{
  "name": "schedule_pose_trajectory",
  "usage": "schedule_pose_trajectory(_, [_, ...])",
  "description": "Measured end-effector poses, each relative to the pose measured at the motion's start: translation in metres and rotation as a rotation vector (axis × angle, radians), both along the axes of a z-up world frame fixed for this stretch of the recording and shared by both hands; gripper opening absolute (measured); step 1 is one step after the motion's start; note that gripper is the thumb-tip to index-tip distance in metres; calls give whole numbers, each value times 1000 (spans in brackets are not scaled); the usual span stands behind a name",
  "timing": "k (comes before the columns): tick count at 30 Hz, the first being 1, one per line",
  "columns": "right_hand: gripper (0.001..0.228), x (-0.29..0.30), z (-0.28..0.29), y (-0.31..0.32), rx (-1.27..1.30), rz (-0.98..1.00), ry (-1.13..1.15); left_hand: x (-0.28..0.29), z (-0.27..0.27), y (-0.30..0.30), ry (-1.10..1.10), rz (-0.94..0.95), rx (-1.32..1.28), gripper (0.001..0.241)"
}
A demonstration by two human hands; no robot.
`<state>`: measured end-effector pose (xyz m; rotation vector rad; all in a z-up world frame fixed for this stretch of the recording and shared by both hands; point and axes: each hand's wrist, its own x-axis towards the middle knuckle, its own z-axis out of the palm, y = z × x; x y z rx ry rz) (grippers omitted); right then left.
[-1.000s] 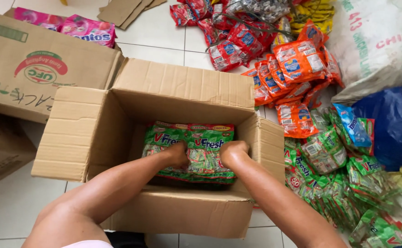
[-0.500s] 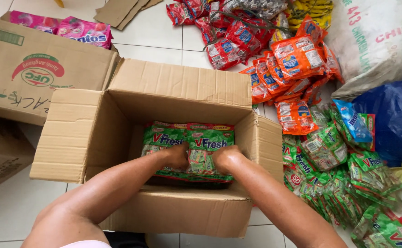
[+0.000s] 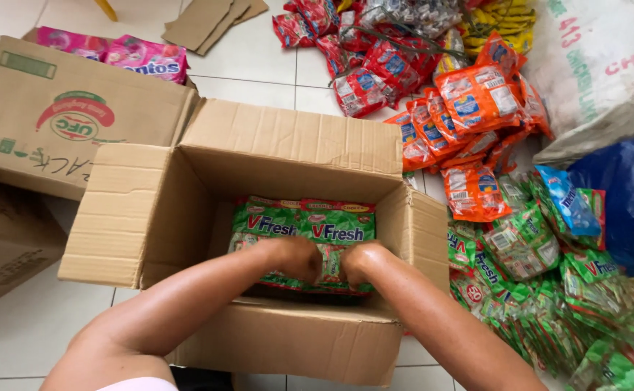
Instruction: Packing individual packets of candy from the floor into a cardboard box.
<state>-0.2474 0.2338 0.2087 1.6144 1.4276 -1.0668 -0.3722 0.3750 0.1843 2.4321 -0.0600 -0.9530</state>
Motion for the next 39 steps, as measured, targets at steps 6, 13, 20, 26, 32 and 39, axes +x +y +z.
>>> schedule_pose_trajectory(6, [65,8,-42,-1,-84,-8,81,-1,-42,-7,120,-238,-34,54])
schedule_pose_trajectory(13, [47,9,-36,-10,167,-191,67,1,-32,5,43,-308,-75,52])
schedule_pose_trajectory(20, [34,19,58,-30,894,-306,150,32,64,-8,-3,-127,34,28])
schedule_pose_trajectory(26, [29,69,164,-115,1272,-493,376,47,209,-66,-312,-75,132,18])
schedule_pose_trajectory(32, [30,120,159,-230,1231,-805,242,67,235,-147,-622,-65,-193,23])
schedule_pose_trajectory(39, [41,171,21,-389,1016,-1408,304,104,194,-261,-394,-383,-306,38])
